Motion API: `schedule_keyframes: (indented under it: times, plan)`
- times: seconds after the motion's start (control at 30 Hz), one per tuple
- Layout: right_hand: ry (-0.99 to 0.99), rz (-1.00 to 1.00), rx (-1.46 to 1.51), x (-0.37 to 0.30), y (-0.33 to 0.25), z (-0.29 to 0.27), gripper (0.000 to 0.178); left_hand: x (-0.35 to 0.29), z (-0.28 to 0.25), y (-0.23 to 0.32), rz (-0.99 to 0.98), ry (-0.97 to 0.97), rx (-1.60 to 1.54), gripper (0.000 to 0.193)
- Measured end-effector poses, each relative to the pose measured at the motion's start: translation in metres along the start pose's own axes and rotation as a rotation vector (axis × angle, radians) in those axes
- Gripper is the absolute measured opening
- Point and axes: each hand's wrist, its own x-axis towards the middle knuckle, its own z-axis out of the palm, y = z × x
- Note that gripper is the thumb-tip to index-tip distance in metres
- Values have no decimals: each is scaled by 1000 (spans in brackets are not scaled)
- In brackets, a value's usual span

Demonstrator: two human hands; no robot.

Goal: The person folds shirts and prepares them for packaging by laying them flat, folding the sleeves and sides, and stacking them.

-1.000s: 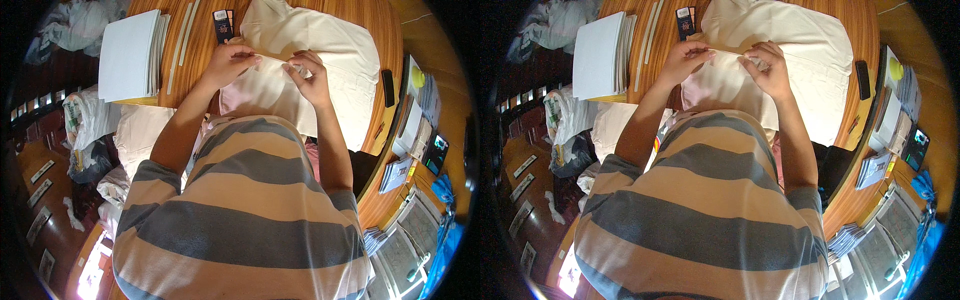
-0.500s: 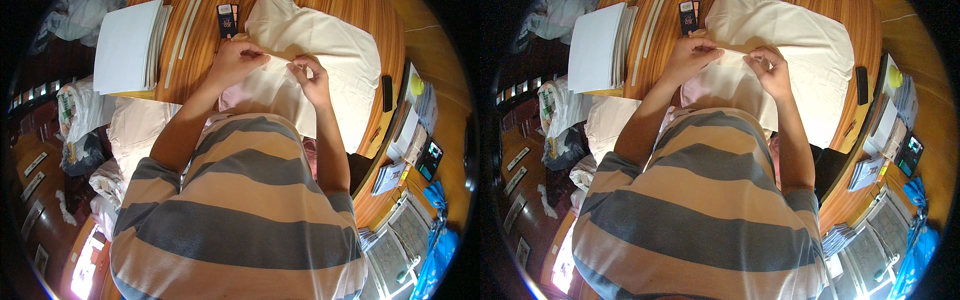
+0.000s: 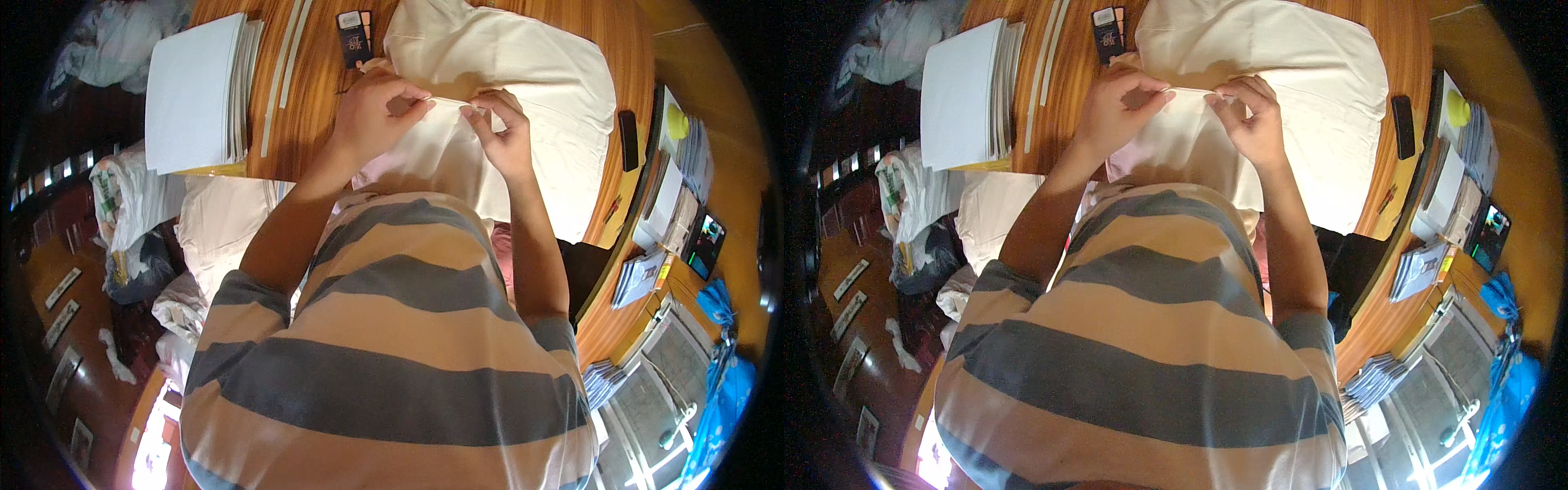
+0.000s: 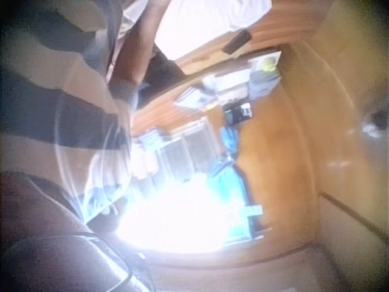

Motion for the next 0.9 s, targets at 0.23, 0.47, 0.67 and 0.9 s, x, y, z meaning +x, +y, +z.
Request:
schedule_keyframes:
  times: [0.23,0.47,0.67,0.9]
  plan:
    - [35,0,-11,-14,2,-4,16,-2,12,9,-32,-11,-28,18]
    - [105,-206,-59,-12,32,13,13,2,-3,-2,-157,-117,15,18]
    - [277,31,-228,-34,0,20,14,-8,-1,-12,-165,-143,-112,18]
    - [248,265,46,-35,-17,41,21,7,-16,-11,-71,-195,-124,20]
